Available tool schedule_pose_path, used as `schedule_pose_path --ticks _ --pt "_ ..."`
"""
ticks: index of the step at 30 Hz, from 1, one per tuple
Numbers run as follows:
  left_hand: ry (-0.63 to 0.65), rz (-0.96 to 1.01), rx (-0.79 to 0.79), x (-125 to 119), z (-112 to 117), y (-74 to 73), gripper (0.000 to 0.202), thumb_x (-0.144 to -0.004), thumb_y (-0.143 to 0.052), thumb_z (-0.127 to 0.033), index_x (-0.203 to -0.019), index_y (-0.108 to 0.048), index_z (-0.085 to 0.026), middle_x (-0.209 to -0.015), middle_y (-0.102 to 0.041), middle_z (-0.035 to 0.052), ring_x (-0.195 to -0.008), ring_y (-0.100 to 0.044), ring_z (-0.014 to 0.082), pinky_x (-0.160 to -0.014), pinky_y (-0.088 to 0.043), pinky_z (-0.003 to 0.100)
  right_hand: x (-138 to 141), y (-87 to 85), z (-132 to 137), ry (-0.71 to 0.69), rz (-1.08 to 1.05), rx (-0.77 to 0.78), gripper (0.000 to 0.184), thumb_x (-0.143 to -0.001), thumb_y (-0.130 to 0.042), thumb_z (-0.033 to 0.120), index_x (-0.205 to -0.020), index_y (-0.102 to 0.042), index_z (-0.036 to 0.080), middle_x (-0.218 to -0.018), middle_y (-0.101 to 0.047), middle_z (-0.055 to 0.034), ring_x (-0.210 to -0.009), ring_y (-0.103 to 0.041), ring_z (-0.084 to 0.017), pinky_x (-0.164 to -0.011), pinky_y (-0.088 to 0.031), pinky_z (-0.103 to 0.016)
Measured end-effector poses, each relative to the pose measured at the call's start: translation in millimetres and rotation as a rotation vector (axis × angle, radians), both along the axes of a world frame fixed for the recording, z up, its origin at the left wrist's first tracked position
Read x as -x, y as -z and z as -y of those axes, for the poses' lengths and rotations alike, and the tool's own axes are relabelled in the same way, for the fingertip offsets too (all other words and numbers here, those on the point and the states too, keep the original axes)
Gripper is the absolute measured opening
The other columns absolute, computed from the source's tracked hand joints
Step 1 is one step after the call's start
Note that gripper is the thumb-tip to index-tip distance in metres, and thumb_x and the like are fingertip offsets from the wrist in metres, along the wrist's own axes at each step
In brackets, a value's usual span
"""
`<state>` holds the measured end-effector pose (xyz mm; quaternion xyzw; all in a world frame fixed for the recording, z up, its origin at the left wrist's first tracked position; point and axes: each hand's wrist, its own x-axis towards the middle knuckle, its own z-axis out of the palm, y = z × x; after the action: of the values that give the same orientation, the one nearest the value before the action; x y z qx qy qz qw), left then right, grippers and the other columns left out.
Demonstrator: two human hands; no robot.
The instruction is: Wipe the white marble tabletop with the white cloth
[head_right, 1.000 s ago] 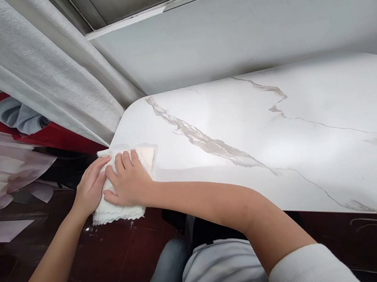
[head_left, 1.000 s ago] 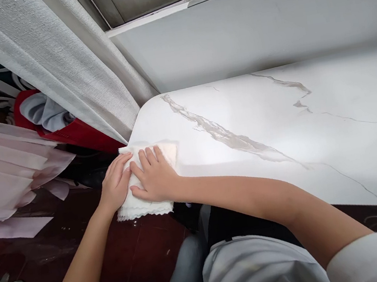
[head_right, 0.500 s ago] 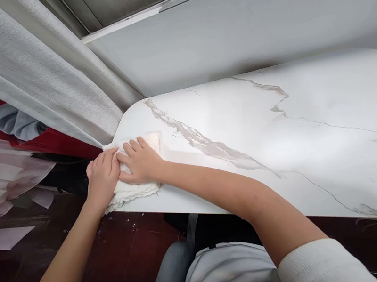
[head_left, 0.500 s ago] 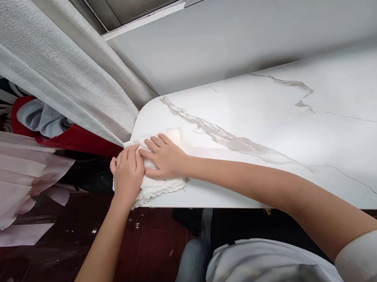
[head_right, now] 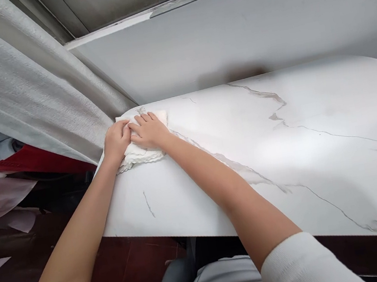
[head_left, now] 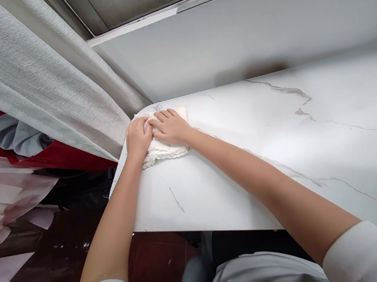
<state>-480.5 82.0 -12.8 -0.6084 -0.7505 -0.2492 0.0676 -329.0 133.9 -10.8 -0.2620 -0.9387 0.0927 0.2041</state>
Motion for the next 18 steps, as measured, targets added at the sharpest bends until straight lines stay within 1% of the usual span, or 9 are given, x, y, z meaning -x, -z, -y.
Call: schedule_pose_path --ticks 6,9,11,14,18 --pt "-0.024 -0.009 0.051 8 -35 -2.0 0.038 -0.091 -0.036 -0.025 -0.116 -0.064 -0.018 -0.126 -0.067 0.0115 -0.123 -0.055 0.0288 -0.109 -0.038 0.044 8 -2.9 -30 0.022 -0.003 0.038 0.045 -0.099 -0.038 0.035 -0.137 -0.055 0.020 -0.145 -0.050 -0.0107 -0.135 -0.042 -0.027 -0.118 -0.024 -0.044" --pt "0.008 -0.041 0.088 10 -54 -3.0 0.041 -0.092 -0.033 -0.025 -0.118 -0.063 -0.016 -0.128 -0.066 0.0132 -0.125 -0.054 0.0295 -0.110 -0.037 0.046 9 -3.9 -41 0.076 0.009 0.087 0.046 -0.099 -0.037 0.035 -0.139 -0.054 0.021 -0.149 -0.047 -0.0098 -0.140 -0.035 -0.031 -0.118 -0.021 -0.048" --pt "0.043 -0.067 0.109 10 -66 -3.4 0.042 -0.092 -0.031 -0.025 -0.120 -0.062 -0.016 -0.129 -0.065 0.0123 -0.125 -0.054 0.0284 -0.110 -0.036 0.045 9 -2.8 -49 0.115 0.004 0.102 0.047 -0.099 -0.036 0.036 -0.141 -0.052 0.021 -0.151 -0.045 -0.0102 -0.142 -0.032 -0.034 -0.118 -0.020 -0.052" --pt "0.085 -0.093 0.134 7 -86 -3.9 0.044 -0.093 -0.028 -0.024 -0.121 -0.061 -0.018 -0.129 -0.065 0.0108 -0.125 -0.054 0.0263 -0.110 -0.036 0.043 7 0.5 -62 0.154 -0.018 0.087 0.049 -0.098 -0.036 0.037 -0.140 -0.052 0.019 -0.149 -0.046 -0.0118 -0.137 -0.037 -0.035 -0.117 -0.021 -0.055" --pt "0.112 -0.122 0.170 -3 -107 -4.9 0.045 -0.092 -0.026 -0.022 -0.122 -0.060 -0.017 -0.126 -0.066 0.0118 -0.122 -0.056 0.0271 -0.107 -0.038 0.044 -1 4.5 -79 0.192 -0.032 0.063 0.048 -0.098 -0.035 0.037 -0.138 -0.054 0.019 -0.144 -0.051 -0.0120 -0.130 -0.043 -0.034 -0.115 -0.023 -0.054"
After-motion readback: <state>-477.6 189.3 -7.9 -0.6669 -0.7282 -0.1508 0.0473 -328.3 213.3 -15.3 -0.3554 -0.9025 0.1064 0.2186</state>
